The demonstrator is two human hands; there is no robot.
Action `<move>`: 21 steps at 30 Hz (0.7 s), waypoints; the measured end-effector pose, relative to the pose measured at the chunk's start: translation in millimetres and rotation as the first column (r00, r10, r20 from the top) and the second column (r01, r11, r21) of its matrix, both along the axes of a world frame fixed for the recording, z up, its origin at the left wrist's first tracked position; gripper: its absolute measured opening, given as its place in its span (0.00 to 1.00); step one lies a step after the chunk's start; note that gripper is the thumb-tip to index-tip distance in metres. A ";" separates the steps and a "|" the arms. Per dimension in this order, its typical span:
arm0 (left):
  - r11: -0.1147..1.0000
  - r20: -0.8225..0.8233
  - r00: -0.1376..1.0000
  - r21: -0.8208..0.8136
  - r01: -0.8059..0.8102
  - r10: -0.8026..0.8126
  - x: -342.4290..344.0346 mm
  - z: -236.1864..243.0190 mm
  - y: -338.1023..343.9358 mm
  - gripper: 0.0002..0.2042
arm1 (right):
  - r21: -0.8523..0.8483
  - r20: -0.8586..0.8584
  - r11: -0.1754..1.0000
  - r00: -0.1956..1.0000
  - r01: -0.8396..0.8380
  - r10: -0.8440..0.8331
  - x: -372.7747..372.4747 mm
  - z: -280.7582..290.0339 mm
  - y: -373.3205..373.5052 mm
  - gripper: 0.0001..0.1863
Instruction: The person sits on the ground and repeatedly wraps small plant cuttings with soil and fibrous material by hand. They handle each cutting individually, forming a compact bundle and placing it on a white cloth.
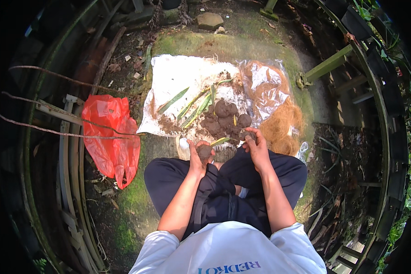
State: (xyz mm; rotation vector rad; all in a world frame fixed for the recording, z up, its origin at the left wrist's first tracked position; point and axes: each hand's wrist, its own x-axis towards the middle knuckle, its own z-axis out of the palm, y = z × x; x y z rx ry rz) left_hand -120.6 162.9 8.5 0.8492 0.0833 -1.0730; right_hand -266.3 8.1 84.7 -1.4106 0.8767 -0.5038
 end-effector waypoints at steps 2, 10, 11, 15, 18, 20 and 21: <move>0.999 0.003 0.999 0.016 0.041 -0.041 -0.8 2.2 -0.6 0.35 | -0.151 -0.114 0.987 0.993 -0.058 0.041 4.7 4.2 -10.2 0.20; 0.997 0.093 0.993 0.029 0.074 -0.076 -6.3 26.9 3.2 0.32 | -0.369 -0.200 0.884 0.953 -0.287 0.226 9.7 -18.7 8.8 0.25; 0.999 0.128 0.990 0.020 0.051 -0.053 -7.8 29.2 2.6 0.32 | -0.267 -0.147 0.923 0.958 -0.276 0.244 6.9 -26.5 20.4 0.28; 0.997 0.254 0.964 0.021 0.079 -0.081 -21.8 55.1 -8.1 0.31 | 0.039 0.125 0.966 0.960 -0.257 0.251 4.8 -23.7 63.0 0.42; 0.978 0.598 0.779 0.039 0.207 -0.189 -40.4 67.9 -22.1 0.29 | 0.392 0.190 0.837 0.924 -0.382 0.333 -5.8 -80.2 58.6 0.47; 0.947 0.750 0.578 0.242 0.212 -0.321 -38.5 67.4 -22.9 0.25 | 0.359 0.260 0.860 0.924 -0.362 0.280 -7.9 -72.0 53.8 0.45; 0.914 0.844 0.352 0.377 0.149 -0.405 -37.5 69.1 -22.6 0.25 | 0.354 0.286 0.874 0.928 -0.332 0.236 -8.8 -55.6 52.2 0.45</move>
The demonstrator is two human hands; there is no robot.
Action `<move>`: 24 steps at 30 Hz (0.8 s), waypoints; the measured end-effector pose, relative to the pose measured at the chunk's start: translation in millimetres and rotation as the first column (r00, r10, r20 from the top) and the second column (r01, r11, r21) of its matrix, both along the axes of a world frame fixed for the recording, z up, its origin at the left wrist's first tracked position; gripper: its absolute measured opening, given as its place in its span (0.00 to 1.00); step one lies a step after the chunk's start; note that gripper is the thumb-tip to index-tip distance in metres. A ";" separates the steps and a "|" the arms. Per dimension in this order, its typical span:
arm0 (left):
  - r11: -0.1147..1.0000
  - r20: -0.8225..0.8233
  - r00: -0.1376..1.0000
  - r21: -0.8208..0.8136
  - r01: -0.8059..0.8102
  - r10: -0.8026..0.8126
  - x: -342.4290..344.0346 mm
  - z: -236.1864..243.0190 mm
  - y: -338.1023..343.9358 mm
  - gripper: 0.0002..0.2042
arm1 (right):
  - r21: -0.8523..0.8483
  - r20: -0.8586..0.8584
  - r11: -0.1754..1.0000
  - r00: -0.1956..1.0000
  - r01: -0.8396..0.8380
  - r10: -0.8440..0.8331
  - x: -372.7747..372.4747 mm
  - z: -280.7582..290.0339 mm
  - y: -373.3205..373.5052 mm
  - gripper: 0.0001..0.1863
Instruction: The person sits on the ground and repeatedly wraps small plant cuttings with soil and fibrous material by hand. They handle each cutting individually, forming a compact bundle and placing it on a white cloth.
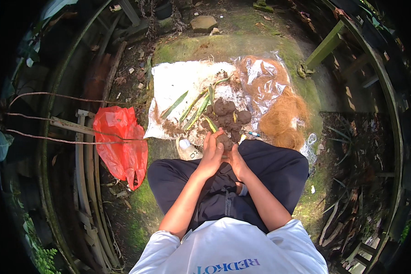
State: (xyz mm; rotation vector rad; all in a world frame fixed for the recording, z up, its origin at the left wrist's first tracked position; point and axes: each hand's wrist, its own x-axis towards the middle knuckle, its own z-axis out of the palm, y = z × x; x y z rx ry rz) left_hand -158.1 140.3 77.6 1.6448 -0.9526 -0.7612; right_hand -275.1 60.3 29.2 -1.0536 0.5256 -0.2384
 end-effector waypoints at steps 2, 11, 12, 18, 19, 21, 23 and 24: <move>0.995 0.274 0.960 0.094 0.026 -0.051 0.9 6.5 0.2 0.25 | 0.071 0.044 0.994 0.996 0.078 -0.081 -3.7 10.8 -4.9 0.40; 0.989 0.225 0.968 0.115 0.090 -0.115 -12.0 58.8 2.4 0.27 | 0.239 0.379 0.971 0.922 -0.010 -0.084 -15.1 33.7 -19.9 0.35; 0.990 0.204 0.973 0.106 0.092 -0.112 -13.1 60.2 2.5 0.27 | 0.235 0.382 0.972 0.920 -0.006 -0.087 -15.8 36.7 -19.6 0.38; 0.993 0.102 0.991 0.088 0.081 -0.090 -20.7 66.3 -0.8 0.23 | 0.108 0.390 0.994 0.921 -0.015 -0.028 -25.5 61.3 -21.6 0.44; 0.995 0.079 0.994 0.074 0.064 -0.070 -24.1 68.3 -3.4 0.21 | 0.072 0.389 0.997 0.921 -0.042 0.011 -27.6 61.9 -22.8 0.45; 0.997 -0.052 0.999 0.078 0.021 -0.017 -26.6 67.5 -6.0 0.19 | 0.020 0.397 0.999 0.917 -0.048 0.036 -30.6 65.6 -23.1 0.45; 0.992 -0.259 0.964 0.124 -0.023 0.055 -25.9 59.7 -6.5 0.17 | -0.008 0.417 1.000 0.909 -0.003 0.006 -32.7 68.8 -20.0 0.45; 0.996 -0.252 0.967 0.091 -0.018 0.040 -27.1 58.6 -7.2 0.17 | -0.050 0.392 0.999 0.920 0.003 0.017 -34.2 66.8 -20.1 0.44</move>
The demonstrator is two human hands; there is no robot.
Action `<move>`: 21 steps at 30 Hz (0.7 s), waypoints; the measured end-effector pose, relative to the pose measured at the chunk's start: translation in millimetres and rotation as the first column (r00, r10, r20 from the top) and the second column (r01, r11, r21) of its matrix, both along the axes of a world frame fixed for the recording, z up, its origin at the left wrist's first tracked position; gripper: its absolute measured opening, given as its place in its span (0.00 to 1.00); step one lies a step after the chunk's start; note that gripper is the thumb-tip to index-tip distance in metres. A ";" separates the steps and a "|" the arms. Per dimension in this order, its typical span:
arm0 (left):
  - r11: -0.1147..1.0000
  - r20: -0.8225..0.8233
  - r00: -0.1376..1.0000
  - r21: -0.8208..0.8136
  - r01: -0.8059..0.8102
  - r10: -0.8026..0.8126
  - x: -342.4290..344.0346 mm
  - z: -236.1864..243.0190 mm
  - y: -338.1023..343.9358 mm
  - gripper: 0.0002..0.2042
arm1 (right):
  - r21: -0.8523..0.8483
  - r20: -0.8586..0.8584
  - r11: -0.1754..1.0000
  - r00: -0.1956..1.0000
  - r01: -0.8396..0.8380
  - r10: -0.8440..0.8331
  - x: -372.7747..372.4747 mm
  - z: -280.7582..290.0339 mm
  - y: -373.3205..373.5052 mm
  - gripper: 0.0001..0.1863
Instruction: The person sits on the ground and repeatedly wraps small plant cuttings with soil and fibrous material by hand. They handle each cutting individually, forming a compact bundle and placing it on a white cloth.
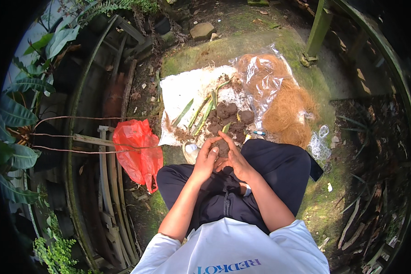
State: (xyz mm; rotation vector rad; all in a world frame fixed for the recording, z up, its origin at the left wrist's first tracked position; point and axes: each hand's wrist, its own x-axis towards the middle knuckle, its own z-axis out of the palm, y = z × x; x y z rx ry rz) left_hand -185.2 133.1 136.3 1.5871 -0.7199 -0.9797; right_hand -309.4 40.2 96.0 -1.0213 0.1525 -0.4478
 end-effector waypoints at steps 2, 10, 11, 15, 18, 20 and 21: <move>0.998 0.017 1.000 -0.066 0.011 -0.010 -3.5 -0.5 -1.7 0.16 | -0.083 -0.053 0.996 0.998 0.009 -0.014 -2.2 -3.2 -0.8 0.42; 0.995 0.024 1.000 -0.095 0.001 0.001 -8.1 -12.2 3.3 0.18 | -0.357 -0.075 0.898 0.950 0.258 -0.303 -2.4 9.5 -1.6 0.29; 0.996 0.023 1.000 -0.090 0.012 -0.010 -8.8 -10.7 2.2 0.19 | -0.353 -0.083 0.897 0.946 0.265 -0.312 -3.0 8.5 -1.5 0.28; 0.990 0.063 0.998 -0.140 0.034 -0.025 -21.5 -2.2 -2.6 0.24 | -0.425 0.029 0.800 0.889 0.424 -0.457 -0.5 11.1 -2.0 0.25; 0.985 0.274 0.961 -0.149 0.082 -0.038 -28.3 -3.0 -5.3 0.27 | -0.442 0.045 0.760 0.859 0.476 -0.510 2.4 5.1 -1.6 0.23; 0.996 0.518 0.852 -0.009 0.089 -0.072 -27.3 0.1 -6.8 0.28 | -0.412 -0.009 0.796 0.872 0.444 -0.490 2.5 -3.9 0.4 0.24; 0.997 0.514 0.856 -0.016 0.072 -0.054 -27.5 0.0 -7.2 0.28 | -0.348 -0.027 0.838 0.889 0.421 -0.458 1.7 -6.3 1.3 0.24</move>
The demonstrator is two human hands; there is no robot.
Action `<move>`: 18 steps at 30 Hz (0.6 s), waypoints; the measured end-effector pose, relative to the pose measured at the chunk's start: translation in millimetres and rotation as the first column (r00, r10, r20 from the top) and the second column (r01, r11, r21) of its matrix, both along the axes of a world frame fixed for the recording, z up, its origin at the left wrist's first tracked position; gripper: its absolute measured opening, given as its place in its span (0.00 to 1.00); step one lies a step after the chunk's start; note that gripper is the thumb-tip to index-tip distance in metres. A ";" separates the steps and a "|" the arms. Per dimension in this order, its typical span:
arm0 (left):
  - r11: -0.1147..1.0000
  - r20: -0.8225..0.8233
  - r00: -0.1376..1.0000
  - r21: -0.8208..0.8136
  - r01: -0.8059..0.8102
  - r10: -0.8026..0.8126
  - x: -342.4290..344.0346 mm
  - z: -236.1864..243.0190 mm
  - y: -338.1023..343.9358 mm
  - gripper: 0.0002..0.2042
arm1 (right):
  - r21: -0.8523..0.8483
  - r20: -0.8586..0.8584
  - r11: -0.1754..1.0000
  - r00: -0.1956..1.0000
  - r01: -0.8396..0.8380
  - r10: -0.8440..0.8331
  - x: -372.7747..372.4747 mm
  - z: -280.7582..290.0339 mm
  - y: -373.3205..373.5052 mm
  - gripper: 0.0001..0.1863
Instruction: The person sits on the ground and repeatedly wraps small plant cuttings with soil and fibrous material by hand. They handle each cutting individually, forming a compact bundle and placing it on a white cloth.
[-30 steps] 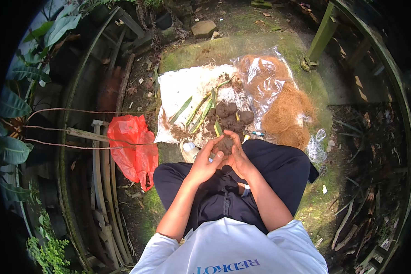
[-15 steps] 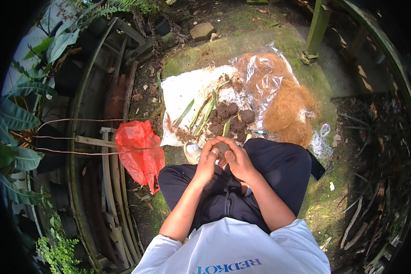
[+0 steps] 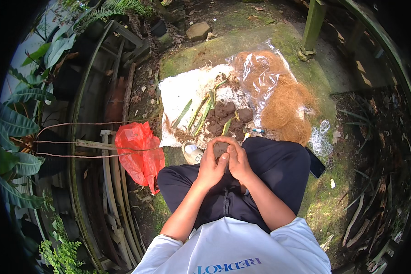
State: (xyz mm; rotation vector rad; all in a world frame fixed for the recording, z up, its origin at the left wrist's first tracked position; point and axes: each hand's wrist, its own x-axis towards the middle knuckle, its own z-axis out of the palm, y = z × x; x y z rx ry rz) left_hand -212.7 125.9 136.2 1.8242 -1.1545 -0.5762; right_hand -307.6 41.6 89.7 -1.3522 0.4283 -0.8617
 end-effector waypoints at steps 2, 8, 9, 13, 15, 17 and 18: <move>0.999 -0.010 0.999 -0.014 -0.036 0.036 -0.3 0.0 -0.7 0.28 | 0.126 0.060 0.990 0.996 -0.067 0.060 0.7 -4.1 1.3 0.26; 0.998 0.261 0.964 -0.026 0.050 -0.042 16.1 7.6 0.8 0.27 | 0.442 0.364 0.804 0.899 -0.397 0.244 -0.4 7.8 -1.8 0.37; 0.997 0.251 0.965 0.035 0.069 -0.076 15.9 15.4 -0.9 0.31 | 0.448 0.368 0.796 0.895 -0.408 0.252 -0.9 9.1 -3.3 0.40; 0.996 0.285 0.955 0.075 0.057 -0.076 22.4 30.5 -1.3 0.37 | 0.433 0.338 0.814 0.907 -0.387 0.251 2.3 17.8 -9.3 0.48; 0.992 0.396 0.909 0.029 0.125 -0.127 28.5 34.6 -4.3 0.37 | 0.427 0.324 0.820 0.911 -0.381 0.255 2.1 17.3 -12.2 0.46; 0.986 0.450 0.879 0.012 0.168 -0.155 31.4 38.8 -7.5 0.36 | 0.439 0.347 0.792 0.893 -0.424 0.286 1.4 13.0 -15.2 0.39; 0.985 0.451 0.878 0.014 0.174 -0.162 31.8 41.6 -8.3 0.35 | 0.445 0.359 0.776 0.883 -0.447 0.303 1.3 12.8 -15.6 0.36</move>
